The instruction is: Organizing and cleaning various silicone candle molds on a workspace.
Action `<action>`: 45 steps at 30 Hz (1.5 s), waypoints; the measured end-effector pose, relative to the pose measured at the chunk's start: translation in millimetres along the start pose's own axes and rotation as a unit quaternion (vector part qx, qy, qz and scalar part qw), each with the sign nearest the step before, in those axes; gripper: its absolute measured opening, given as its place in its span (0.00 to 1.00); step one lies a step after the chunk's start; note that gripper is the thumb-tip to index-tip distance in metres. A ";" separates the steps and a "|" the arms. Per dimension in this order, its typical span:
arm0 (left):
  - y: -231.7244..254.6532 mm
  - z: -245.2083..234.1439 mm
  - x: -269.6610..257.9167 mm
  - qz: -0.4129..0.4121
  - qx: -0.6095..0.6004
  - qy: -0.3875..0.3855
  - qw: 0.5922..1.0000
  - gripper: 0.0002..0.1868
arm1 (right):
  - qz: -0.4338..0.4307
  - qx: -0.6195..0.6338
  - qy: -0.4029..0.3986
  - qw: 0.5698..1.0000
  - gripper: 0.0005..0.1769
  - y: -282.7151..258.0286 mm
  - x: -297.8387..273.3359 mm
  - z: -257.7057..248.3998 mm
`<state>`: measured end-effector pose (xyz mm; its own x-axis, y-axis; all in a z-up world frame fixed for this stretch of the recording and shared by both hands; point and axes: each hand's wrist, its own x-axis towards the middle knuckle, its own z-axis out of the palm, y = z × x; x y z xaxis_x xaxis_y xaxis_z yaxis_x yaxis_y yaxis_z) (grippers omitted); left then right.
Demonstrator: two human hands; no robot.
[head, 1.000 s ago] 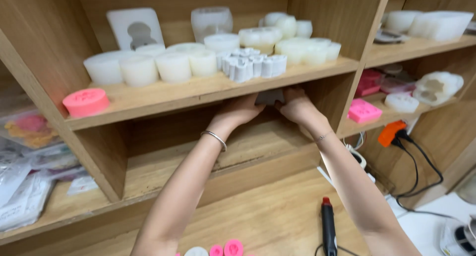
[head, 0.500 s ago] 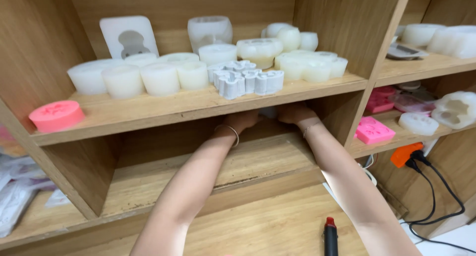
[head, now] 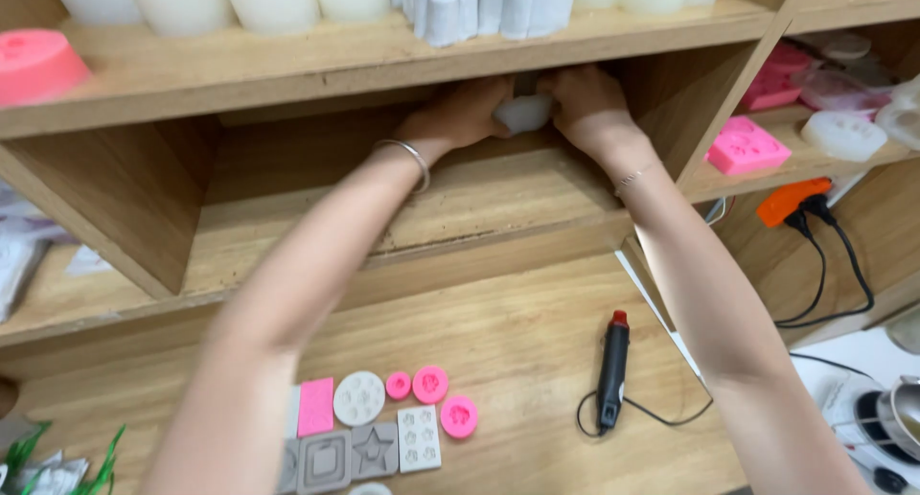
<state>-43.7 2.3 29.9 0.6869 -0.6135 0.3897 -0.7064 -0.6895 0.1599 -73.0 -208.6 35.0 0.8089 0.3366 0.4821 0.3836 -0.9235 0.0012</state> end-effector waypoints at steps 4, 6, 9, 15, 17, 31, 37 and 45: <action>52.6 -51.5 -73.1 -0.041 -0.082 -0.056 0.994 0.24 | -0.102 0.043 0.108 0.988 0.19 -25.4 -62.2 -31.9; 66.4 -68.2 -114.5 0.119 -0.089 0.090 0.985 0.22 | -0.126 0.046 0.171 0.976 0.20 -53.7 -99.7 -59.9; 105.8 -94.0 -183.4 0.129 -0.132 0.117 0.976 0.22 | -0.206 0.082 0.180 0.958 0.18 -103.2 -151.7 -101.1; 150.4 -94.0 -303.9 0.157 -0.191 0.149 0.957 0.17 | -0.218 0.170 0.093 0.957 0.25 -166.6 -225.0 -142.7; 151.9 -87.7 -336.7 0.152 -0.175 0.141 0.962 0.14 | -0.213 0.276 0.049 0.936 0.30 -168.7 -246.3 -129.5; 135.6 72.0 -525.0 0.108 -0.198 -0.096 0.970 0.22 | 0.282 0.678 -0.353 0.579 0.30 -305.5 -416.6 74.0; 147.9 70.1 -567.3 -0.130 -0.256 -0.068 0.956 0.24 | 0.483 0.599 -0.225 0.597 0.25 -296.5 -492.7 178.8; 108.4 72.2 -639.8 -0.254 -0.135 -0.345 0.893 0.24 | 0.512 0.568 -0.184 0.617 0.28 -285.9 -511.4 279.5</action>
<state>-547.5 292.3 -267.5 0.8058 -0.4041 -0.4330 -0.2254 -0.8853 0.4067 -471.7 -65.3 -456.7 0.8526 -0.1050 -0.5120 -0.5174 -0.0317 -0.8551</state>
